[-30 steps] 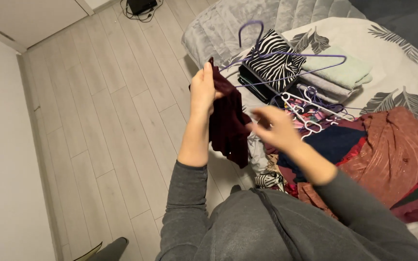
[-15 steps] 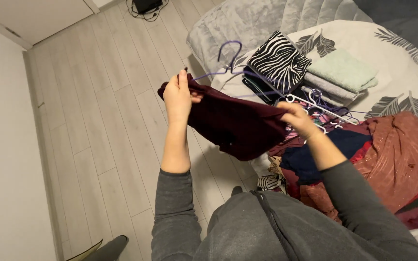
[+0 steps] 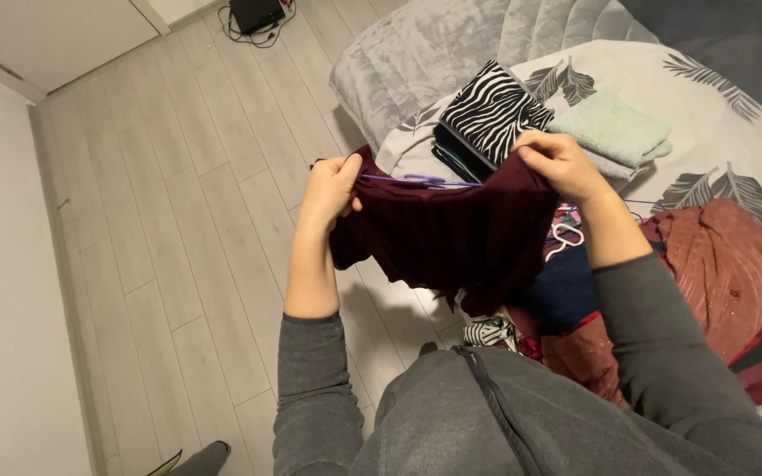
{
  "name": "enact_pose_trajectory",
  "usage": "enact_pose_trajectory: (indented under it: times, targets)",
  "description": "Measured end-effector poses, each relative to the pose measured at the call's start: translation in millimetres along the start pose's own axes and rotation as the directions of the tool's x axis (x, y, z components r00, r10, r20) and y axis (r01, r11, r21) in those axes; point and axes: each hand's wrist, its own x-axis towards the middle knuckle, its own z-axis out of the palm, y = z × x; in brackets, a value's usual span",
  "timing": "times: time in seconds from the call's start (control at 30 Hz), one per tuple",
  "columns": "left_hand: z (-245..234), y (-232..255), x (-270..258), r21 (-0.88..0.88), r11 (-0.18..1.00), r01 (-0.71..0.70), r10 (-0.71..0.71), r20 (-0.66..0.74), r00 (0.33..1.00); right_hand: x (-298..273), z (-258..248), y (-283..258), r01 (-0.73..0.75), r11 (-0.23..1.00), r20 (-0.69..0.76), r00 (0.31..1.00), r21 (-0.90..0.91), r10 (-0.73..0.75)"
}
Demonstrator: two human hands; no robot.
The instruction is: Hanging various items of clothing on hangers and placing them in a closet.
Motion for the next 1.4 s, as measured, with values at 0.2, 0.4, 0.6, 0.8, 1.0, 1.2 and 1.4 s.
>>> enact_pose_trajectory:
  times: [0.2, 0.4, 0.6, 0.8, 1.0, 1.2, 1.4]
  targets:
    - [-10, 14, -14, 0.026, 1.0, -0.011, 0.008, 0.109, 0.994, 23, 21, -55, -0.023, 0.989, 0.283, 0.959, 0.143, -0.018]
    - [8, 12, -20, 0.041, 0.998, -0.052, 0.043, 0.21, 0.977, 61, 62, -112, 0.215, 0.975, 0.33, 0.917, 0.059, -0.222]
    - [-21, -58, 18, -0.256, 0.966, 0.019, -0.066, -0.174, 0.983, 53, 65, -133, 0.144, 0.894, 0.13, 0.987, -0.424, -0.097]
    - [-37, -45, -16, -0.38, 0.925, 0.027, -0.157, -0.317, 0.935, 29, 121, -157, 0.116, 0.687, 0.313, 0.934, -0.718, 0.17]
    - [-72, -14, -63, -0.143, 0.985, 0.097, -0.126, -0.206, 0.97, 37, 162, -72, 0.098, 0.732, 0.125, 0.992, -0.674, -0.018]
    - [-106, -39, -78, 0.513, 0.855, 0.079, 0.094, -0.303, 0.948, 43, 176, -88, 0.372, 0.647, 0.278, 0.928, -0.665, -0.247]
    - [-108, -55, -104, 0.174, 0.967, -0.187, 0.207, -0.105, 0.973, 57, 194, -108, 0.324, 0.924, 0.174, 0.94, -0.202, -0.292]
